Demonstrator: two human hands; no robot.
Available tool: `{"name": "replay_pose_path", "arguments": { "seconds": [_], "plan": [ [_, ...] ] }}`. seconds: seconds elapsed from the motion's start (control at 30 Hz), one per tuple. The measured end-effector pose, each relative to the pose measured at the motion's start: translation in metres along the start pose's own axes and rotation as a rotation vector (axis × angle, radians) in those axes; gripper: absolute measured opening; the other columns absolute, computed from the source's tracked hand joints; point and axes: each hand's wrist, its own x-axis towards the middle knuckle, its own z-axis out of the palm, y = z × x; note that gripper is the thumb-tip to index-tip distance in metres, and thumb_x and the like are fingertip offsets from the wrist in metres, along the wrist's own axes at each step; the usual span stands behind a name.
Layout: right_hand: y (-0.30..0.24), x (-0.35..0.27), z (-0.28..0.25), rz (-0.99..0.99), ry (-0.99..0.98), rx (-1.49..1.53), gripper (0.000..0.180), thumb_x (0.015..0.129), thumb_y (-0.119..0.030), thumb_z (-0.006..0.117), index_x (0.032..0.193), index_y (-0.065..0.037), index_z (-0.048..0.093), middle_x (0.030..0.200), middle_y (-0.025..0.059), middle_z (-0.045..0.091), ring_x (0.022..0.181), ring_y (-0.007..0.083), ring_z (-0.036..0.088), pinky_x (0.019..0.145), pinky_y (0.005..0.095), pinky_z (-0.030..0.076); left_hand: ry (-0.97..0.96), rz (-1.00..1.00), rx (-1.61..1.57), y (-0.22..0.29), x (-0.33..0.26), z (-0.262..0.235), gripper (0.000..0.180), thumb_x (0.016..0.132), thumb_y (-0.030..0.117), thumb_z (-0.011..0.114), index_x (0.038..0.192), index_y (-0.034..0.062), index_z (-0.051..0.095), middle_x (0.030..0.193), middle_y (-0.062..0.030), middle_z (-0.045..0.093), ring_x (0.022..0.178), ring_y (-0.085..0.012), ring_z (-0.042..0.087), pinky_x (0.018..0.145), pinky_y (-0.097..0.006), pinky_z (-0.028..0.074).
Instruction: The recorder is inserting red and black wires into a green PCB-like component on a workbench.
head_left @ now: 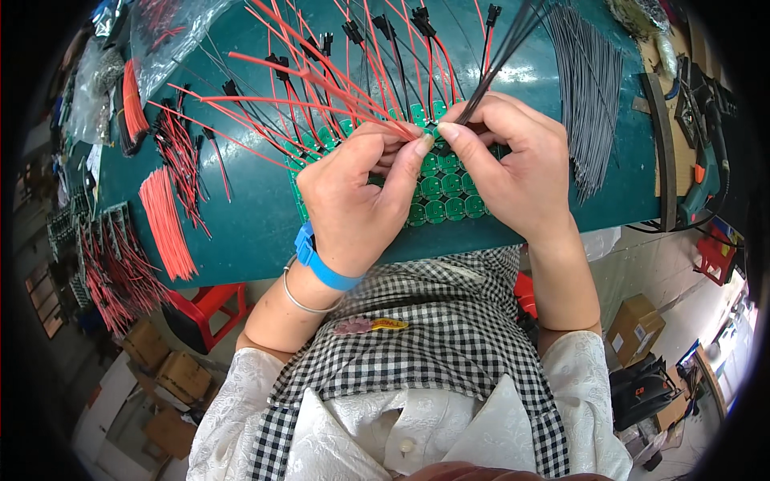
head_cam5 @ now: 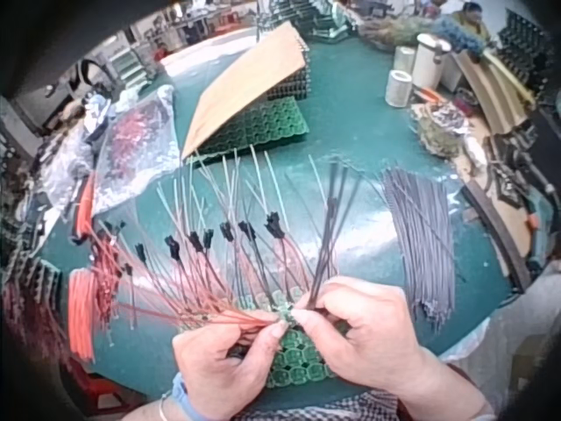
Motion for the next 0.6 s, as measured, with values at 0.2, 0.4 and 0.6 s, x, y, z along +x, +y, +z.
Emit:
{"name": "replay_pose_path", "arguments": {
  "seconds": [0.2,0.4,0.6],
  "plan": [
    [0.001,0.004,0.002,-0.044,-0.055,-0.053,0.012,0.082,-0.004,0.075,0.09,0.002,0.068,0.076,0.013,0.066,0.059,0.0221,0.065,0.052,0.0317,0.049,0.003,0.004,0.004,-0.001,-0.001,0.0,0.011,0.084,0.0,0.078,0.087,-0.0045,0.068,0.082,-0.0117,0.074,0.069,-0.0154,0.074,0.061,-0.025,0.058],
    [-0.001,0.003,-0.005,0.116,-0.003,0.079,0.012,0.085,-0.003,0.075,0.093,0.002,0.069,0.081,0.0109,0.07,0.064,0.0128,0.068,0.056,0.0258,0.053,0.003,-0.014,-0.008,0.0,-0.001,0.002,0.011,0.084,-0.001,0.078,0.087,-0.0047,0.069,0.081,-0.0115,0.073,0.068,-0.0156,0.074,0.06,-0.025,0.057],
    [0.004,-0.002,-0.018,0.24,0.026,0.279,0.011,0.084,-0.003,0.077,0.091,0.003,0.071,0.085,0.0072,0.072,0.071,0.0105,0.069,0.061,0.0223,0.055,-0.004,0.012,0.02,0.001,0.001,0.003,0.012,0.083,-0.001,0.079,0.086,-0.0039,0.068,0.079,-0.0112,0.072,0.067,-0.0165,0.073,0.06,-0.025,0.057]
  ]
}}
